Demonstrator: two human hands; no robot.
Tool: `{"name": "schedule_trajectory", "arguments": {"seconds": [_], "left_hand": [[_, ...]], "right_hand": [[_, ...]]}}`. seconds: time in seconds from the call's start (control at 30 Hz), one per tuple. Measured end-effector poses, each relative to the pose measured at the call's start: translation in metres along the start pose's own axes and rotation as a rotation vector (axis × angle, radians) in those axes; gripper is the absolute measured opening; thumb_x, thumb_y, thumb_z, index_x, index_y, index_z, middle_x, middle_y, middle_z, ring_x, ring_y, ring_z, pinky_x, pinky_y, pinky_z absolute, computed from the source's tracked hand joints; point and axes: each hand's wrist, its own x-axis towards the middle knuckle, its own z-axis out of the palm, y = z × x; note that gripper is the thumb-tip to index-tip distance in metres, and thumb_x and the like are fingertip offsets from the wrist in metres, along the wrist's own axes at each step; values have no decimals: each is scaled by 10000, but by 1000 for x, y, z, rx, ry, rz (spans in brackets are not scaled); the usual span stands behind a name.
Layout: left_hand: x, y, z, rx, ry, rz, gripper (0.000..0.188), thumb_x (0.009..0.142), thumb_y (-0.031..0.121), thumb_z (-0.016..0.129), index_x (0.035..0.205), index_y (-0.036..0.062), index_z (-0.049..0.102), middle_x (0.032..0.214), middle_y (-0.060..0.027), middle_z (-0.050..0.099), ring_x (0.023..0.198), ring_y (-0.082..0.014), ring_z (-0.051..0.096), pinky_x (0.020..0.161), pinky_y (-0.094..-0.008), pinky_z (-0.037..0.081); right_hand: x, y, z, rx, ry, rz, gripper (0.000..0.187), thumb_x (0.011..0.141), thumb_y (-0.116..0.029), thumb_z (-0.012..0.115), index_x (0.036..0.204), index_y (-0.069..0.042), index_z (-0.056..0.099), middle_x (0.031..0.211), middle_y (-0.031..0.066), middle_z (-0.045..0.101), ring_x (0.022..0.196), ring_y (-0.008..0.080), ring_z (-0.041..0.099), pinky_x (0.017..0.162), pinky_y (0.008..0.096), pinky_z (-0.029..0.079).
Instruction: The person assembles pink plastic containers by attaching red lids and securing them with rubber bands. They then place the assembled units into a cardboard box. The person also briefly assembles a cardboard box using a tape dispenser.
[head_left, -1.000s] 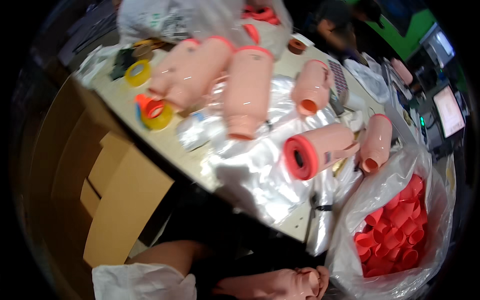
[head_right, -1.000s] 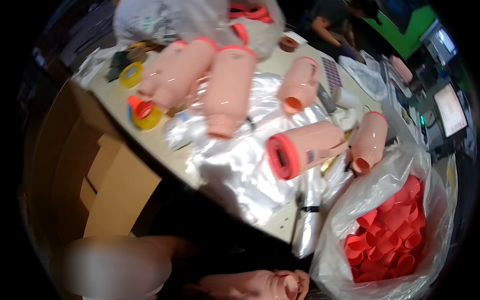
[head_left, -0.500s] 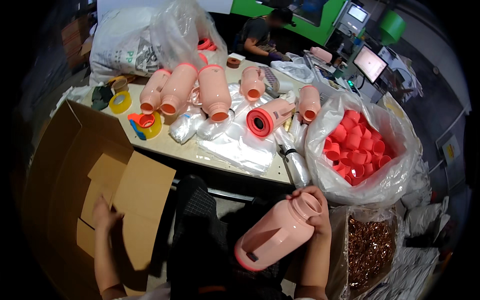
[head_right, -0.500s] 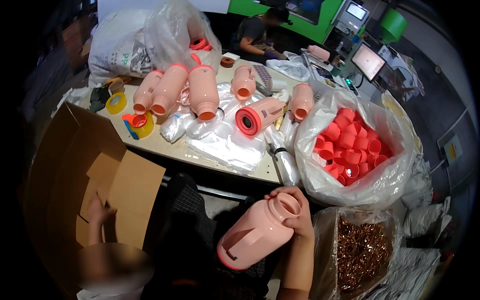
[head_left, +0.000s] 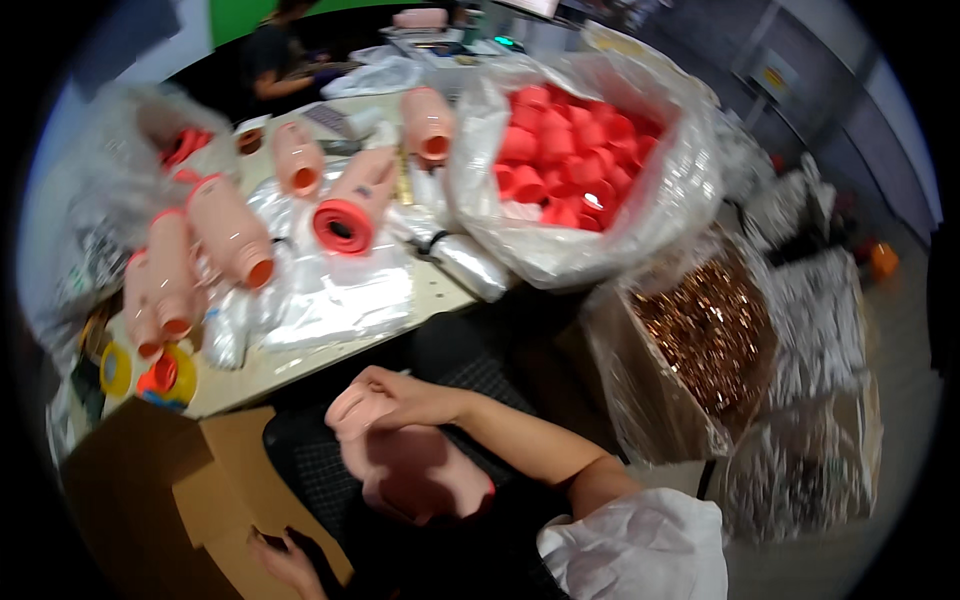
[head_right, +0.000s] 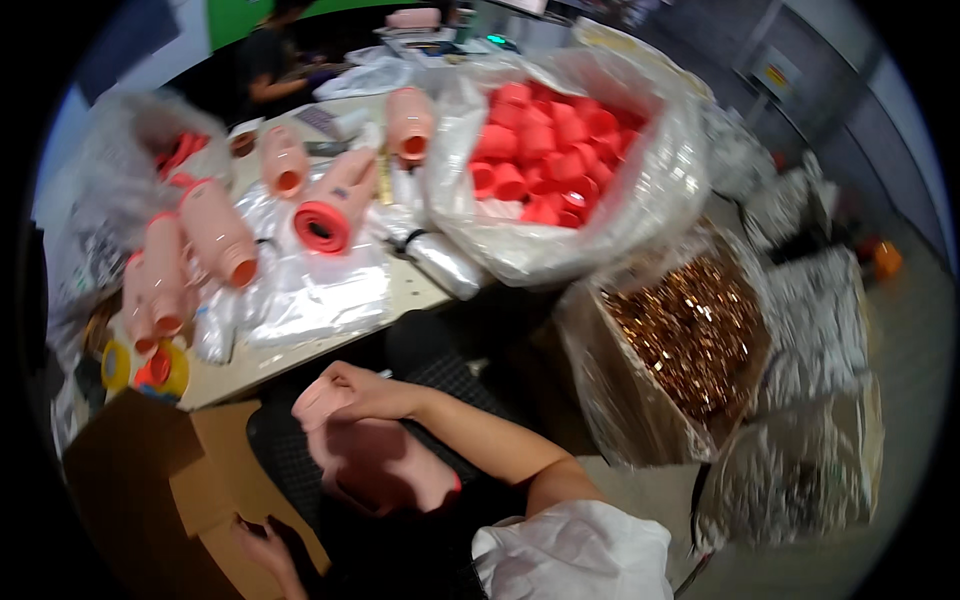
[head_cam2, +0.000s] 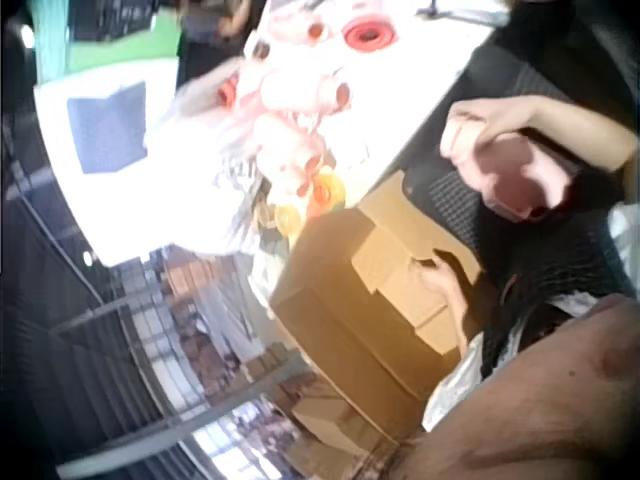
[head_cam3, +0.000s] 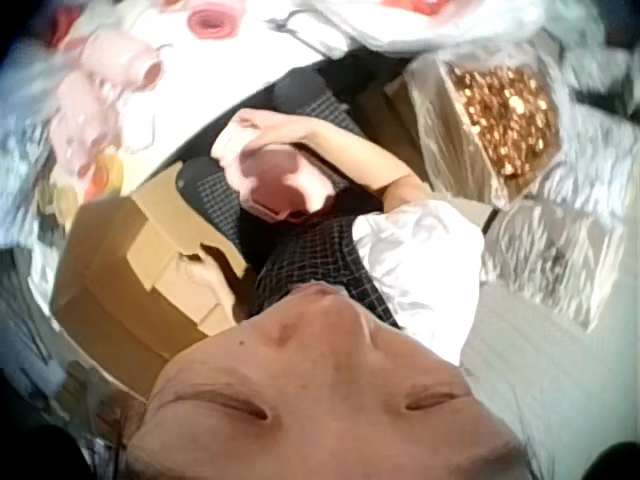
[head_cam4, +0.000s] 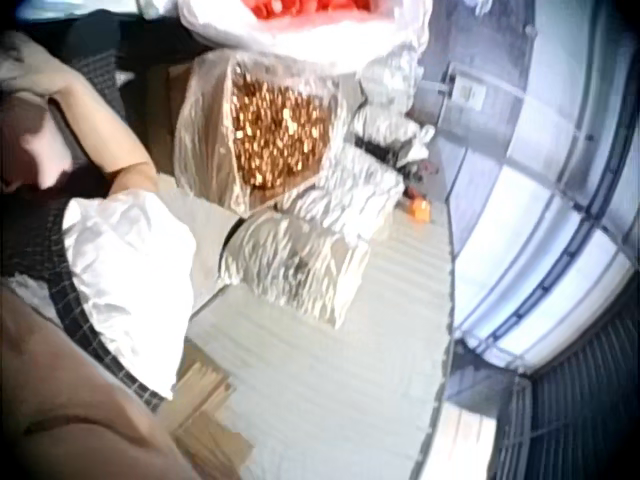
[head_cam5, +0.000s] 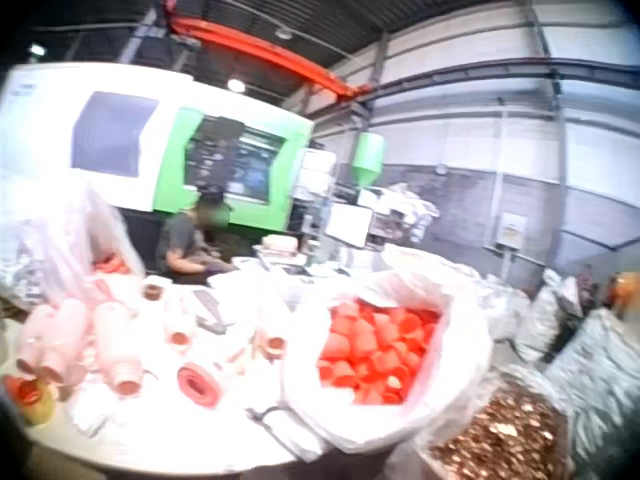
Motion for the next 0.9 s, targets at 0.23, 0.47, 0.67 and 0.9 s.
{"name": "schedule_trajectory", "arguments": {"seconds": [0.23, 0.47, 0.67, 0.9], "left_hand": [[70, 228, 47, -1448, -1046, -20, 965, 874, 606, 691, 1531, 5, 318, 1430, -207, 506, 1298, -308, 528, 1115, -412, 420], [74, 259, 62, -1423, -1147, 86, 875, 880, 595, 682, 1461, -2, 414, 1293, -195, 590, 1188, -272, 591, 1047, -389, 477], [90, 290, 48, -1262, -1088, -27, 735, 883, 501, 718, 1365, -13, 509, 1193, -163, 633, 1106, -245, 615, 989, -368, 492], [79, 270, 64, -1101, -1070, -85, 610, 872, 386, 752, 1305, 5, 554, 1163, -111, 639, 1075, -218, 613, 958, -341, 490]], "right_hand": [[-31, 8, 8, -238, 277, -233, 437, 839, -265, 763, 1164, -38, 579, 1113, 145, 575, 1092, 272, 535, 978, 378, 436], [-255, -103, -147, -583, 1294, 32, 79, 901, -117, 718, 933, -51, 748, 858, 66, 719, 761, 143, 666, 717, 300, 541], [-356, -50, -278, -1076, 1108, 486, 189, 877, -214, 724, 995, -77, 776, 1031, 141, 740, 923, 303, 705, 831, 418, 551], [-306, -40, -300, -1076, 938, 623, 193, 890, -224, 707, 971, -63, 776, 935, 146, 748, 881, 292, 720, 810, 417, 557]]}}
